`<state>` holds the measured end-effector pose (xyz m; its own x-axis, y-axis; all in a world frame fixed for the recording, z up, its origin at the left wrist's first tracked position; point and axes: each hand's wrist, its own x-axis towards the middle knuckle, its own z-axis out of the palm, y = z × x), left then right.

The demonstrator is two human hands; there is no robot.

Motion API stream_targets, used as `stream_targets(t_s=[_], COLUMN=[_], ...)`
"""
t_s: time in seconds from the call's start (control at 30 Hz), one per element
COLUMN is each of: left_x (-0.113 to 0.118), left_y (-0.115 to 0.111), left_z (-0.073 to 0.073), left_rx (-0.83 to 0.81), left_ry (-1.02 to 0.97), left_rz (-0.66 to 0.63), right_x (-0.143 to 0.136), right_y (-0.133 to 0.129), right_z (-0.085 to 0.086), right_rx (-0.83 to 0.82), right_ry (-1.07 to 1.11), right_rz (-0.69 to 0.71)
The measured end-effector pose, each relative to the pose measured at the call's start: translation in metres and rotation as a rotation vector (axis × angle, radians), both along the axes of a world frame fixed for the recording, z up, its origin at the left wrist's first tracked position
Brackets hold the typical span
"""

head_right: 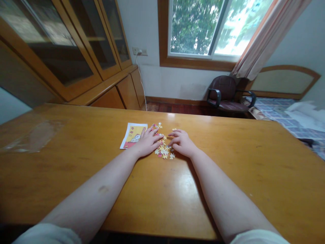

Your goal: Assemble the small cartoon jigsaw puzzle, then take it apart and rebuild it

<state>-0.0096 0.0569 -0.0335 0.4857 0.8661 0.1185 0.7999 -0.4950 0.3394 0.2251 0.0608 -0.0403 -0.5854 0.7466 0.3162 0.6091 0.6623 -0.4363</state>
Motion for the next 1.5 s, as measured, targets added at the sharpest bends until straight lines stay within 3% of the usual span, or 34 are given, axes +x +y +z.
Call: stream_targets(t_s=[0.47,0.6,0.77,1.2,1.37,1.5], left_x=[-0.001,-0.001,-0.002,-0.001,-0.002,-0.002], left_y=[0.002,0.003,0.008,0.006,0.008,0.008], left_z=[-0.001,0.0,-0.001,-0.001,0.001,0.002], left_rx=[-0.007,0.037,0.104,0.06,0.097,0.095], left_ry=[-0.021,-0.019,-0.03,0.031,-0.025,-0.047], left_rz=[-0.089,-0.038,0.043,0.05,0.134,0.183], right_x=[-0.003,-0.002,-0.008,-0.014,-0.015,-0.01], right_y=[0.002,0.002,-0.004,-0.012,-0.014,-0.008], right_z=[-0.007,-0.005,-0.002,0.006,0.006,0.004], right_rx=[0.05,0.094,0.007,-0.031,-0.018,0.047], right_ry=[-0.094,-0.055,-0.199,-0.321,-0.287,-0.189], right_rz=[-0.182,-0.2,-0.238,-0.178,-0.138,-0.21])
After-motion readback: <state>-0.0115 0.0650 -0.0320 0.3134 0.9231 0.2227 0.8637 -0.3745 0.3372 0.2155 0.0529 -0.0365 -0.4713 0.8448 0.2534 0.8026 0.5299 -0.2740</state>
